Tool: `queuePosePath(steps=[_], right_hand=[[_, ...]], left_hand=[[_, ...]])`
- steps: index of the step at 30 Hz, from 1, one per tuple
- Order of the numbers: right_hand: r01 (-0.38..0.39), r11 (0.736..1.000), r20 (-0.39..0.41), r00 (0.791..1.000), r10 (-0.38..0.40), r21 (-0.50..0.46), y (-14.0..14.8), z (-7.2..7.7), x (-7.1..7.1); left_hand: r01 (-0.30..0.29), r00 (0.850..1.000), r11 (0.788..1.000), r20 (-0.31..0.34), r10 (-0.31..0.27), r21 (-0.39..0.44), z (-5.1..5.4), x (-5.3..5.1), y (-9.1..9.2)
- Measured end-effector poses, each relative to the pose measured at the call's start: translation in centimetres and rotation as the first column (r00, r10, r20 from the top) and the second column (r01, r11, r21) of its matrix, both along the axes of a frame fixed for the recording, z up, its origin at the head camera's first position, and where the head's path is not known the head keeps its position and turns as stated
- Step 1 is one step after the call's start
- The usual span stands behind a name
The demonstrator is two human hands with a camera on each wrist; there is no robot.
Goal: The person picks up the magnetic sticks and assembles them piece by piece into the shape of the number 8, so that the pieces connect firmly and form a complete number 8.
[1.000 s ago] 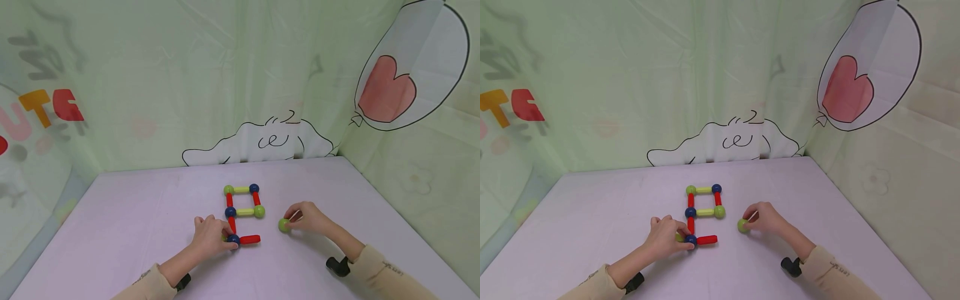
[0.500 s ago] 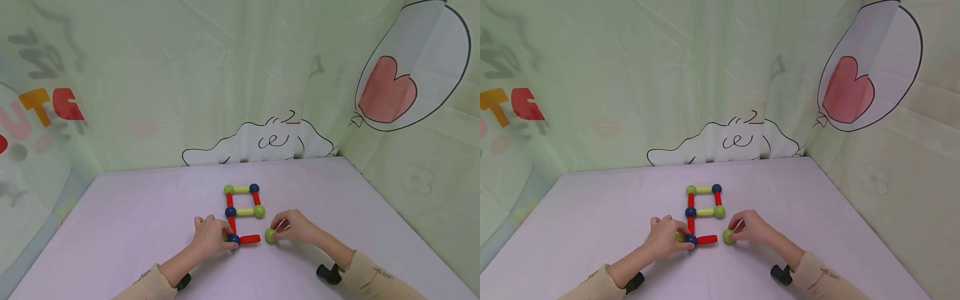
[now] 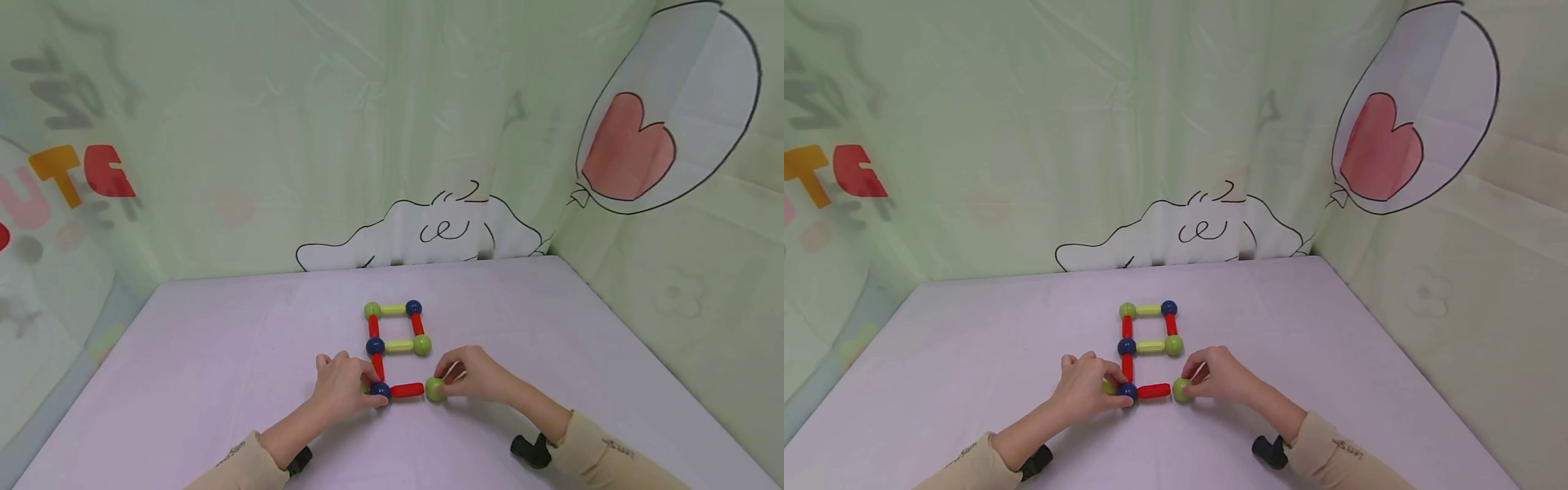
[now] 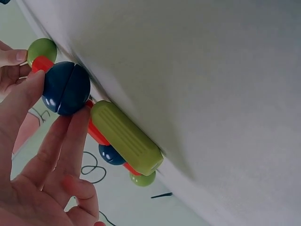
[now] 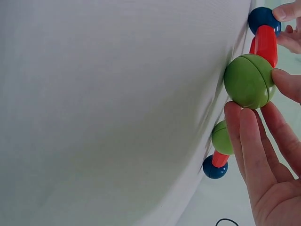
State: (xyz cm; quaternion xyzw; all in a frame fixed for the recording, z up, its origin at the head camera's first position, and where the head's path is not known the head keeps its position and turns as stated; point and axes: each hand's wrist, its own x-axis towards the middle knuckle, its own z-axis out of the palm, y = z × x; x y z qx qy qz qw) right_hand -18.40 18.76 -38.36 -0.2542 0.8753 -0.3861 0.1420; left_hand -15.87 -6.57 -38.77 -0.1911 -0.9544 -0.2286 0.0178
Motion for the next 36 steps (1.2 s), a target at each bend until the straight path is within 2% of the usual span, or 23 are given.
queuePosePath(steps=[10, 19, 24, 36], right_hand=[[0.010, 1.000, 0.008, 1.000, -0.010, 0.010, -0.5, 0.1, 0.1], [0.017, 1.000, 0.004, 1.000, -0.017, 0.012, -0.5, 0.0, 0.1], [0.018, 1.000, 0.003, 1.000, -0.018, 0.011, -0.5, -0.1, 0.1], [0.023, 1.000, 0.012, 1.000, -0.023, 0.000, -0.4, -0.2, 0.1]], left_hand=[[-0.003, 1.000, 1.000, 0.000, 0.003, -0.002, 0.0, 0.0, 0.1], [0.049, 0.997, 0.998, 0.063, -0.052, 0.044, 0.1, -0.3, -1.0], [0.033, 0.995, 0.998, 0.092, -0.038, 0.054, 0.3, -0.7, -1.9], [0.002, 0.996, 1.000, 0.092, -0.004, 0.019, -0.3, -1.0, -2.8]])
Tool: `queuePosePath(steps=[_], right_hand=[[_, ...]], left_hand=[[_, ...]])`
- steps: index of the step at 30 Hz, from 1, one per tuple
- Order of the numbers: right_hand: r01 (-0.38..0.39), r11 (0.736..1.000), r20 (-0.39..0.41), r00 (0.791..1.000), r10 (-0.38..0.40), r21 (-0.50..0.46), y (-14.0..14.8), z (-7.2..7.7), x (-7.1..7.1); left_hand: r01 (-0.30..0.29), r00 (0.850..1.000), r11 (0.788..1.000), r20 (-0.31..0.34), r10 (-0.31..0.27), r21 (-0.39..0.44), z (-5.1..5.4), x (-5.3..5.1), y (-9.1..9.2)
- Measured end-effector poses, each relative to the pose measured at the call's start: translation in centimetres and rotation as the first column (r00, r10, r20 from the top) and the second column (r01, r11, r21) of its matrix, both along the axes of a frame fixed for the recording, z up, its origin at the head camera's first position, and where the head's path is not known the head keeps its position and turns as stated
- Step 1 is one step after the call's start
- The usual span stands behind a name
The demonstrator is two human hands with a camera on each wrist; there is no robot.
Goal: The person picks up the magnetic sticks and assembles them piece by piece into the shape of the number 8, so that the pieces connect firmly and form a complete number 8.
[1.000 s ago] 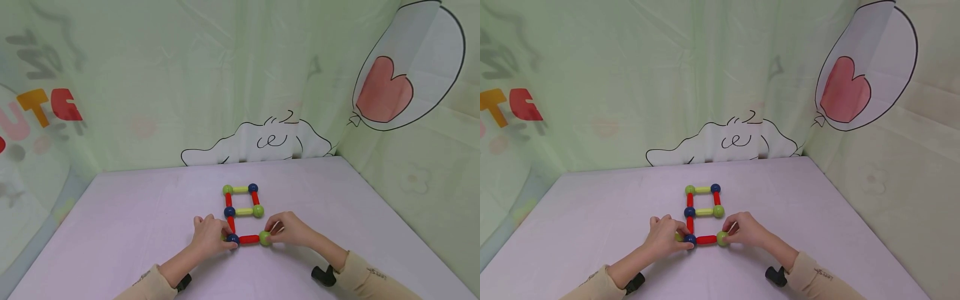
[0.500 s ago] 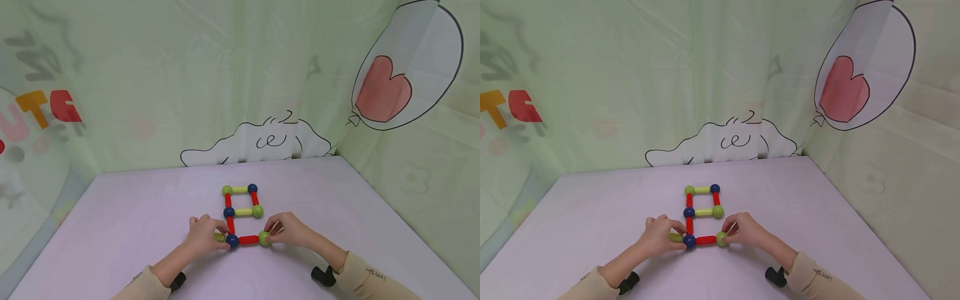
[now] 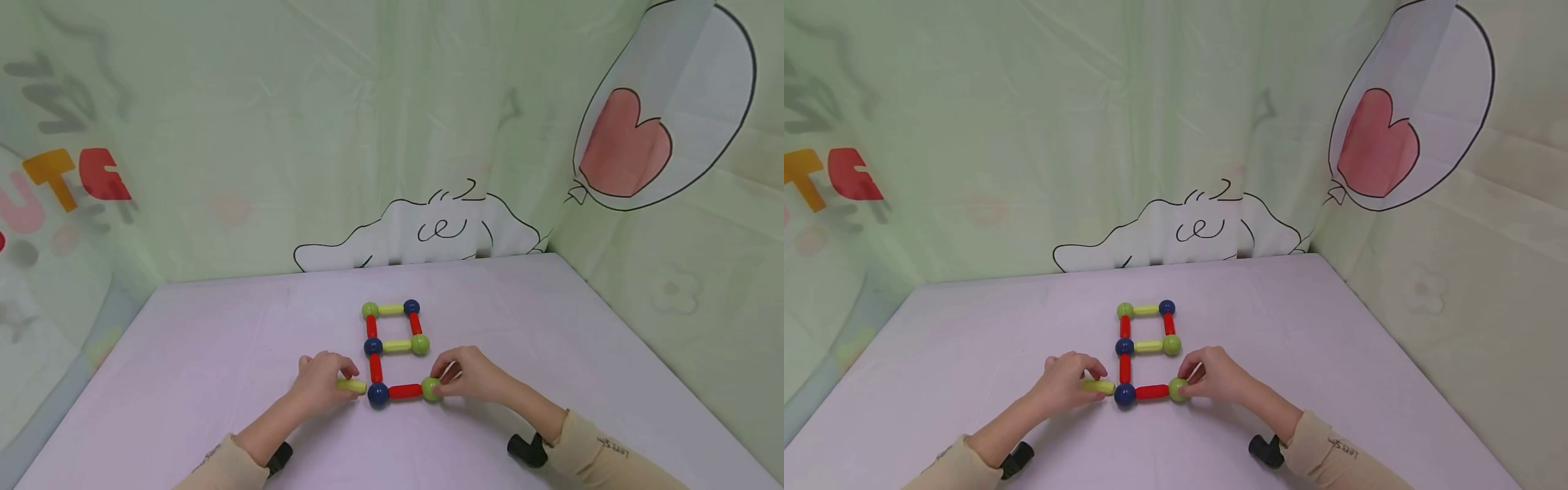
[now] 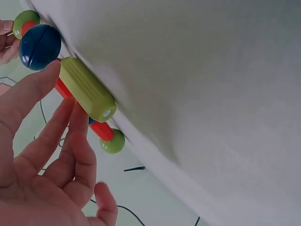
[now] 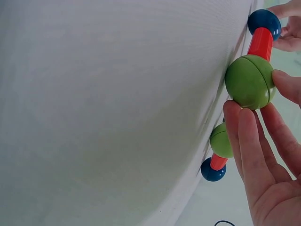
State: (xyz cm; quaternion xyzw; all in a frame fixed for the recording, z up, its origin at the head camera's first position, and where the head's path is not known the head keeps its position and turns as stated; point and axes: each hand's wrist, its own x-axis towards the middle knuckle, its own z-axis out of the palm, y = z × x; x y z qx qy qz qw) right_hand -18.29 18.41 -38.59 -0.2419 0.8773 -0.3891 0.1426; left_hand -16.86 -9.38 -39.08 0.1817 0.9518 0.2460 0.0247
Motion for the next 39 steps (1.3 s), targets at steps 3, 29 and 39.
queuePosePath(steps=[3, 29, 39], right_hand=[[0.007, 1.000, 0.005, 1.000, -0.007, 0.004, 0.0, 0.0, 0.0], [-0.001, 1.000, -0.018, 1.000, 0.001, 0.014, -0.3, 0.3, 0.6], [0.001, 1.000, -0.012, 1.000, -0.001, 0.020, -0.2, 0.4, 0.6]], left_hand=[[0.009, 1.000, 1.000, 0.030, -0.009, 0.014, -0.1, -0.1, 0.0], [-0.122, 0.963, 0.964, 0.264, 0.057, 0.236, 0.8, -3.0, 0.3], [-0.236, 0.907, 0.923, 0.410, 0.097, 0.304, 1.1, -3.6, 2.9]])
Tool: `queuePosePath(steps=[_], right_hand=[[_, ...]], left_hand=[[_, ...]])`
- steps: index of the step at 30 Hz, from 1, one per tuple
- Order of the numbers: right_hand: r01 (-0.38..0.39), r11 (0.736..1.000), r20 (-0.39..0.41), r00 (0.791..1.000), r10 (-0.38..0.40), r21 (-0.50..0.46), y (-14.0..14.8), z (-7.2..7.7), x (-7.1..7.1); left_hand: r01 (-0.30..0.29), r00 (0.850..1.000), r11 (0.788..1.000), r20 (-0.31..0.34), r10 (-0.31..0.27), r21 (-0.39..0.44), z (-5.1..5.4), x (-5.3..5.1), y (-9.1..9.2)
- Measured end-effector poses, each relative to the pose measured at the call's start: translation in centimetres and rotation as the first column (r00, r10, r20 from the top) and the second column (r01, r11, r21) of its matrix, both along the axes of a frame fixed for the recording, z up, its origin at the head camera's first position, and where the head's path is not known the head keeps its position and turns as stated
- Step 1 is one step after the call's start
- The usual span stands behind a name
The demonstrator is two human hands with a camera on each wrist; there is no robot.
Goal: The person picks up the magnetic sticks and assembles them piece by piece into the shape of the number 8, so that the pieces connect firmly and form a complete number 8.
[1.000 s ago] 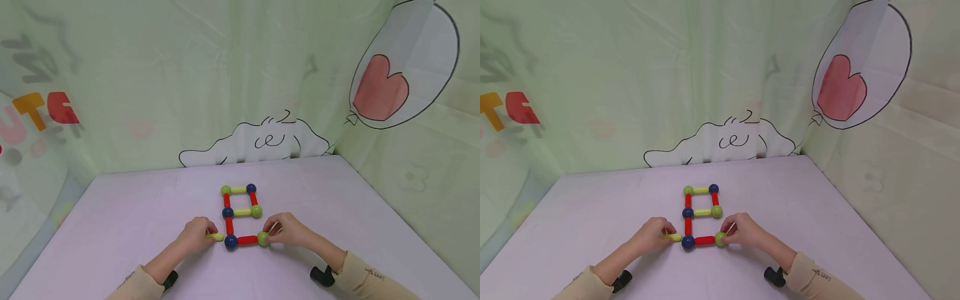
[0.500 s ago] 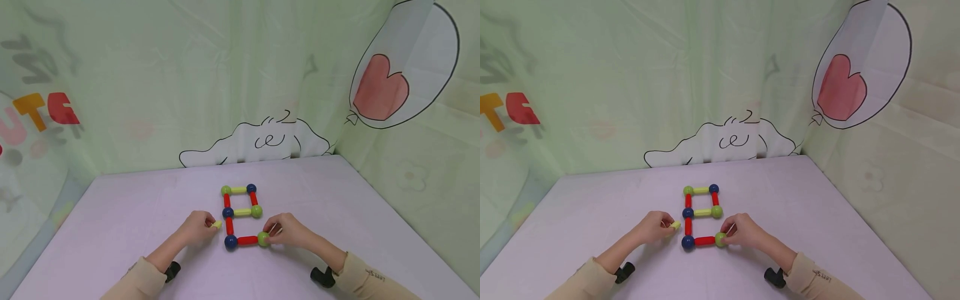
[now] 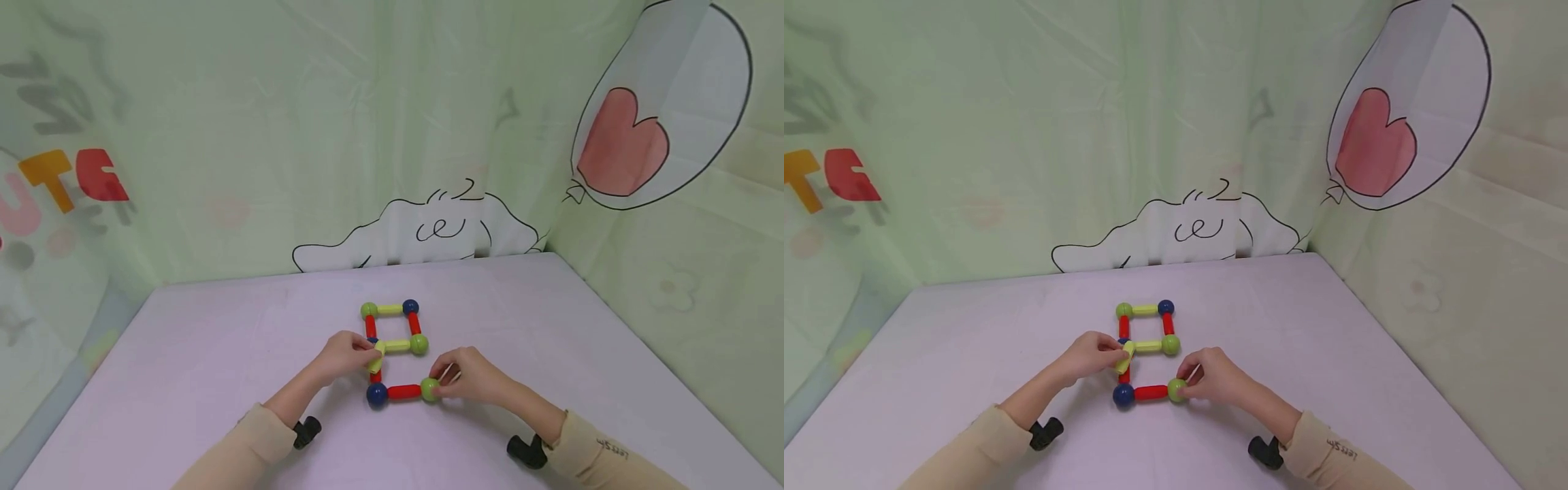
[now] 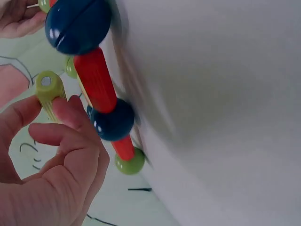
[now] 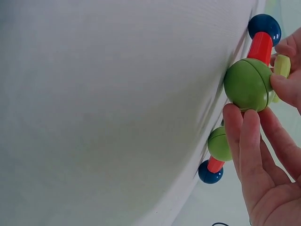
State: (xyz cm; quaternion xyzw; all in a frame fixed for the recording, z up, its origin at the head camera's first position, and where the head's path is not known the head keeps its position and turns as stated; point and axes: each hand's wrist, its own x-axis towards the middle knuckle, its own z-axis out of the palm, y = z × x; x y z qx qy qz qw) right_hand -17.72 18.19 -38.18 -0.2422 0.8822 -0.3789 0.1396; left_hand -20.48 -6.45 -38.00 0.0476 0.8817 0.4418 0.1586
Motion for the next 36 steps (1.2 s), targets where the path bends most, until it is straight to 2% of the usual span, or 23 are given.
queuePosePath(steps=[9, 15, 25, 31, 36], right_hand=[[-0.011, 1.000, 0.007, 1.000, 0.011, -0.003, 0.0, 0.1, -0.1], [-0.010, 1.000, 0.003, 1.000, 0.010, -0.008, 0.0, 0.0, -0.1], [-0.008, 1.000, -0.007, 1.000, 0.008, -0.012, 0.1, 0.0, -0.1], [-0.009, 1.000, -0.002, 1.000, 0.009, -0.018, 0.1, -0.1, -0.1], [-0.008, 1.000, -0.003, 1.000, 0.008, -0.018, 0.1, -0.1, -0.1]], left_hand=[[0.044, 0.999, 0.999, -0.025, -0.044, -0.006, -0.1, 0.0, 3.3], [0.025, 1.000, 1.000, -0.018, -0.025, 0.005, -0.5, -0.4, 4.6], [0.012, 1.000, 1.000, 0.022, -0.013, 0.029, -1.2, -0.5, 6.1], [-0.004, 0.999, 0.999, 0.052, 0.002, 0.038, -1.3, -0.6, 6.4], [0.004, 0.997, 0.999, 0.076, -0.008, 0.054, -1.3, -0.6, 6.6]])
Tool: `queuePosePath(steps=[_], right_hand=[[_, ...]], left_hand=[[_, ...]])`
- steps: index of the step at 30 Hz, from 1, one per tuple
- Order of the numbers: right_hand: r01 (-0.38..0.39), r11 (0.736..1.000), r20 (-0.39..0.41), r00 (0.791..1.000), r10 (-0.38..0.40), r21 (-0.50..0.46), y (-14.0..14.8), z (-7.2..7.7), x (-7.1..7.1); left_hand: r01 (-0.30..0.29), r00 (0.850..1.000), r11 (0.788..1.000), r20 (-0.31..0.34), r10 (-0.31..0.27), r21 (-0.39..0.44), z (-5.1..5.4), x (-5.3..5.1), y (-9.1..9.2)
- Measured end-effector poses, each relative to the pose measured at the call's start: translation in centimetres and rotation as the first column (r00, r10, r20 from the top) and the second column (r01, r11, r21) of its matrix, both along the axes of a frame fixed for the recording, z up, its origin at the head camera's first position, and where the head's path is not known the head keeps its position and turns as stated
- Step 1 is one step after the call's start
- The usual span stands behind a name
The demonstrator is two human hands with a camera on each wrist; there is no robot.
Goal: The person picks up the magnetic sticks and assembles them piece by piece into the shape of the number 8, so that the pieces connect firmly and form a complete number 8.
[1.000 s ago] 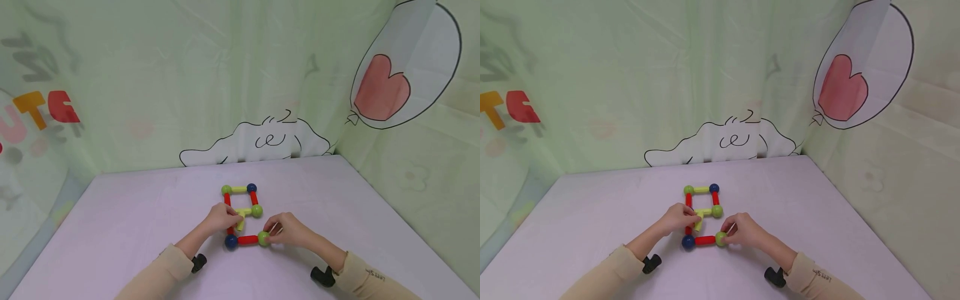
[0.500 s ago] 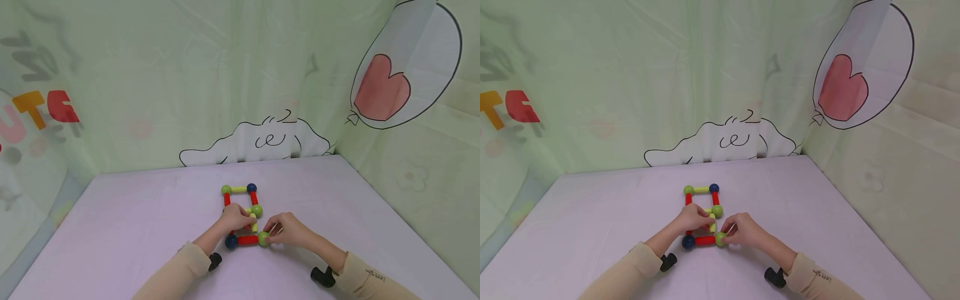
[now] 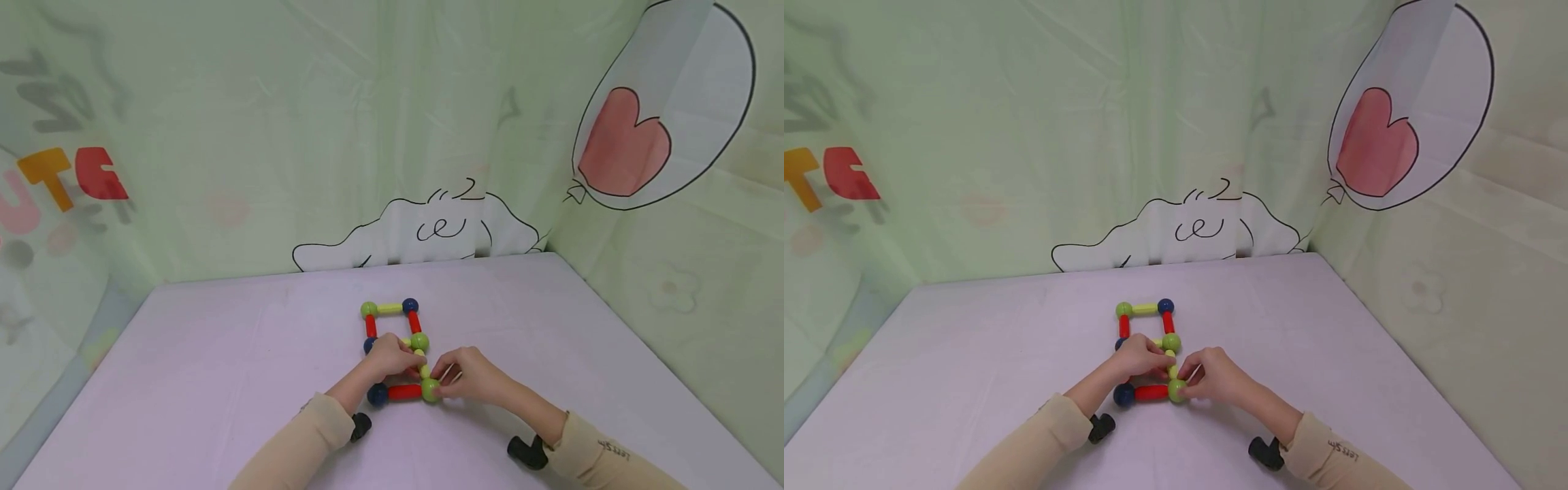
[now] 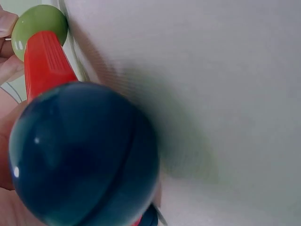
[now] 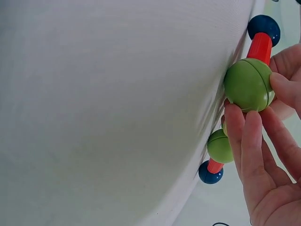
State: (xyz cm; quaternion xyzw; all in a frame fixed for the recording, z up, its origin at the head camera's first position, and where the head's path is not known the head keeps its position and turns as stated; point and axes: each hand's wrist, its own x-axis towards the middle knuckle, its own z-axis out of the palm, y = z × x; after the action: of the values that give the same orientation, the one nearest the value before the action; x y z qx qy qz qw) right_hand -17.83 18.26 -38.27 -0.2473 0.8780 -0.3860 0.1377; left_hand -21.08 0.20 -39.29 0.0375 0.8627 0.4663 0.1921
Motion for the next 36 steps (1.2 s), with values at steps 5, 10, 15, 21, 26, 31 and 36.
queuePosePath(steps=[5, 10, 15, 21, 26, 31, 36], right_hand=[[0.003, 1.000, 0.003, 1.000, -0.003, -0.003, 0.0, 0.1, 0.0], [0.001, 1.000, 0.005, 1.000, -0.001, -0.007, 0.0, 0.1, 0.0], [-0.007, 1.000, -0.002, 1.000, 0.007, -0.004, 0.0, 0.1, -0.1], [-0.018, 1.000, -0.011, 1.000, 0.018, 0.003, 0.1, 0.1, -0.2], [-0.029, 1.000, -0.015, 0.999, 0.029, -0.005, 0.1, 0.1, -0.2], [-0.030, 0.999, -0.011, 0.999, 0.030, -0.009, 0.1, 0.1, -0.1], [-0.027, 1.000, -0.014, 1.000, 0.027, -0.003, -0.1, 0.0, 0.0]], left_hand=[[0.016, 1.000, 0.999, 0.004, -0.016, 0.030, 0.1, 0.0, 0.3], [0.018, 1.000, 0.999, 0.017, -0.019, 0.049, 0.0, -0.1, 0.5], [0.014, 1.000, 0.999, 0.012, -0.014, 0.045, 0.1, 0.0, 0.5], [0.012, 1.000, 0.999, 0.011, -0.012, 0.053, 0.2, 0.1, 0.5], [0.022, 1.000, 1.000, -0.018, -0.022, 0.021, 0.3, 0.4, 0.4], [0.034, 0.998, 0.999, -0.047, -0.034, -0.006, 0.2, 0.5, -0.6], [0.025, 0.996, 1.000, -0.081, -0.024, 0.013, 1.0, 0.6, -2.6]])
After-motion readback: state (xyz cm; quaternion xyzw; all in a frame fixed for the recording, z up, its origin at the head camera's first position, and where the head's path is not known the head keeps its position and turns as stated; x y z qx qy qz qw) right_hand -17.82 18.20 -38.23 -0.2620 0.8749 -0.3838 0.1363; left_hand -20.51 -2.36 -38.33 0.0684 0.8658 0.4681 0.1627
